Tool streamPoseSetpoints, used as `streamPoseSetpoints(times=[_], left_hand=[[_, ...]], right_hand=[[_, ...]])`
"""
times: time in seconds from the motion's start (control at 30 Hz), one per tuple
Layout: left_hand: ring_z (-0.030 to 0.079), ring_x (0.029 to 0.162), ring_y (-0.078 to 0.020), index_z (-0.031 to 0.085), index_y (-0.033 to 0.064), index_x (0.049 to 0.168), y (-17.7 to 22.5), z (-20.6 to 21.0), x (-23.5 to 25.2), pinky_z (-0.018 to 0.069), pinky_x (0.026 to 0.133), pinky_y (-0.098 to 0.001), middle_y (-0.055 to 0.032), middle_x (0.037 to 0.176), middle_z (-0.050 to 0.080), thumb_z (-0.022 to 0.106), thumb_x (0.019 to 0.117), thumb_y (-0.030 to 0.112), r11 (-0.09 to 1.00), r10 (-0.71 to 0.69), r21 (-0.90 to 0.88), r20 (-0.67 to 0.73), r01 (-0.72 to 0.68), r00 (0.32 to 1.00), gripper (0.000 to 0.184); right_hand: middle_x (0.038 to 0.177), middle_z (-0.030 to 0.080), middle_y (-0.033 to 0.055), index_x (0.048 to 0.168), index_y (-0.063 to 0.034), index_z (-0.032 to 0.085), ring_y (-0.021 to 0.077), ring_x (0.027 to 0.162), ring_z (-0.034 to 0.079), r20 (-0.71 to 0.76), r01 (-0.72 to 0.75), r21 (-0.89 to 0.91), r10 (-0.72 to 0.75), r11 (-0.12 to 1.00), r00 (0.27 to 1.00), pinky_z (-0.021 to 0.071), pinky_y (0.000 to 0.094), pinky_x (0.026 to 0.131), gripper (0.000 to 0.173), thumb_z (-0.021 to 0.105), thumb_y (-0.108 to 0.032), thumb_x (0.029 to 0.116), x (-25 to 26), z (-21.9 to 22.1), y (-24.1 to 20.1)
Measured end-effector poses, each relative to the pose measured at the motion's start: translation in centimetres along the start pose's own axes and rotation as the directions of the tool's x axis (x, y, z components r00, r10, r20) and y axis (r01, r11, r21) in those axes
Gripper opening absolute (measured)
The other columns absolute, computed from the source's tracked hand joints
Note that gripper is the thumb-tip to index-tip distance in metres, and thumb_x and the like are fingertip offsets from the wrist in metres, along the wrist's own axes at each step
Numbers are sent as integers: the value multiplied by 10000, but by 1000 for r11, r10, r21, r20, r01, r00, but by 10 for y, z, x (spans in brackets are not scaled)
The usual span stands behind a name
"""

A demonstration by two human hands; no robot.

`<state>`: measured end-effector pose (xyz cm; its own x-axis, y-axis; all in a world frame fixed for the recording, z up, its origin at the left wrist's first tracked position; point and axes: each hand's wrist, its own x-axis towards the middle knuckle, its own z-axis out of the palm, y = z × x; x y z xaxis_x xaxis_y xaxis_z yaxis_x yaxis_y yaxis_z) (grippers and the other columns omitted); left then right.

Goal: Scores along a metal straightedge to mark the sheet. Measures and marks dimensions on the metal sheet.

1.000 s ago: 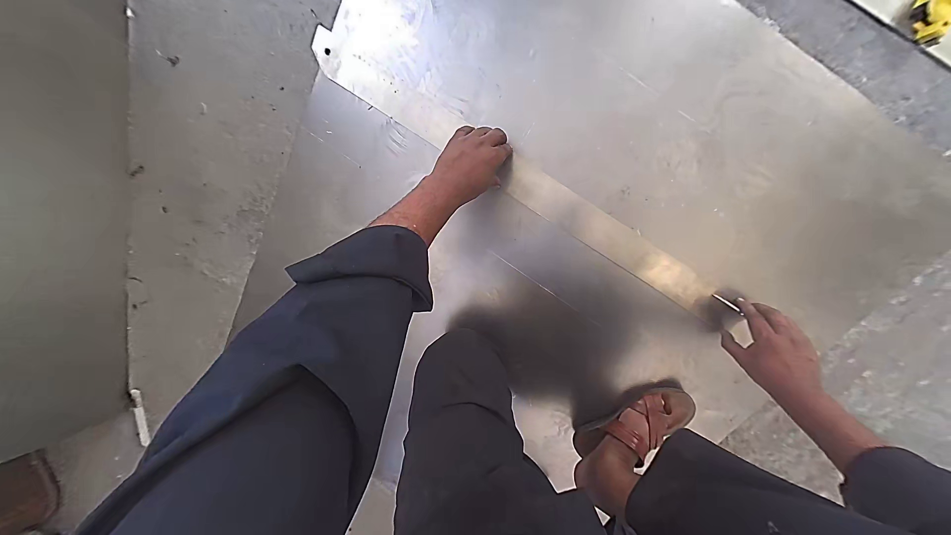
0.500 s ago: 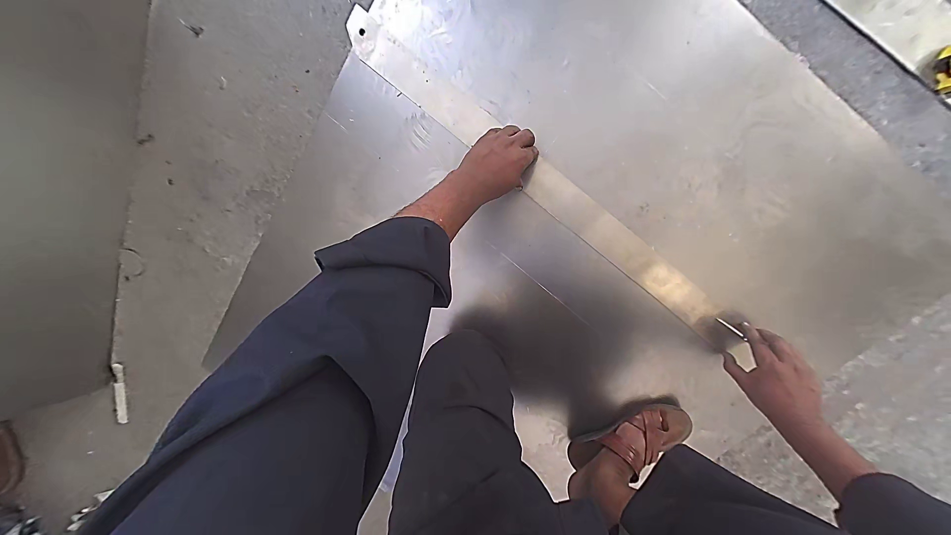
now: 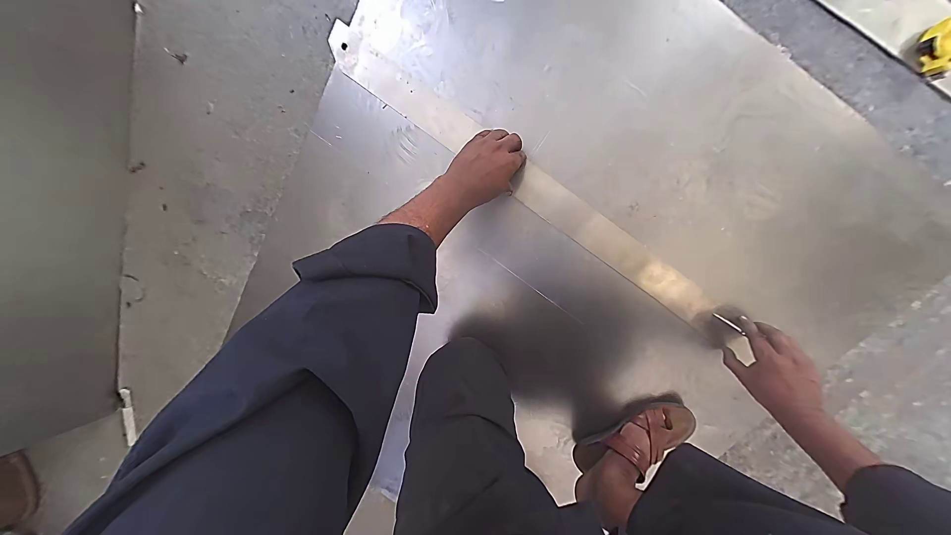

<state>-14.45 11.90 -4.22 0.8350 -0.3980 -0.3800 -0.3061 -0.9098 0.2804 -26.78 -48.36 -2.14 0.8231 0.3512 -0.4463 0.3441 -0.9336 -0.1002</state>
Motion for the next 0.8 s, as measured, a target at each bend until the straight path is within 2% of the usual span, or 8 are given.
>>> streamPoseSetpoints(times=[0.2, 0.37, 0.63, 0.8], left_hand=[[541, 1324, -392, 685, 11, 1254, 2, 0, 0, 476, 1071, -530, -190, 1324, 625, 811, 867, 155, 999, -26, -26, 2, 26, 1000, 433], [508, 1360, -390, 662, 5, 1292, 8, -4, -2, 461, 1102, -507, -190, 1346, 608, 802, 881, 139, 997, -59, -47, 41, 61, 997, 455], [506, 1362, -410, 641, -12, 1317, 10, -5, -3, 502, 1053, -532, -201, 1332, 614, 795, 898, 155, 998, -38, -37, 44, 40, 998, 476], [493, 1380, -422, 636, -22, 1319, 11, -6, -5, 482, 1076, -554, -220, 1356, 604, 790, 901, 136, 998, -29, -50, 38, 31, 999, 473]], right_hand=[[1324, 624, 294, 1429, -5, 579, 515, 1133, 633, 8, -2, 13, 2, 1000, 1000, 501, 651, 922, 646, 738, -289, 871, 0, -2, -2], [1310, 632, 292, 1416, 6, 587, 518, 1114, 640, -11, 7, 26, -7, 1000, 1000, 506, 649, 913, 639, 739, -274, 862, -2, -1, -1], [1278, 644, 294, 1397, 14, 595, 515, 1068, 651, -41, 47, 42, -45, 998, 998, 523, 639, 852, 623, 718, -290, 867, -1, 1, 3], [1308, 636, 288, 1415, 1, 585, 517, 1103, 642, -18, 29, 72, -27, 997, 999, 518, 644, 874, 611, 695, -292, 891, -3, 1, 2]])
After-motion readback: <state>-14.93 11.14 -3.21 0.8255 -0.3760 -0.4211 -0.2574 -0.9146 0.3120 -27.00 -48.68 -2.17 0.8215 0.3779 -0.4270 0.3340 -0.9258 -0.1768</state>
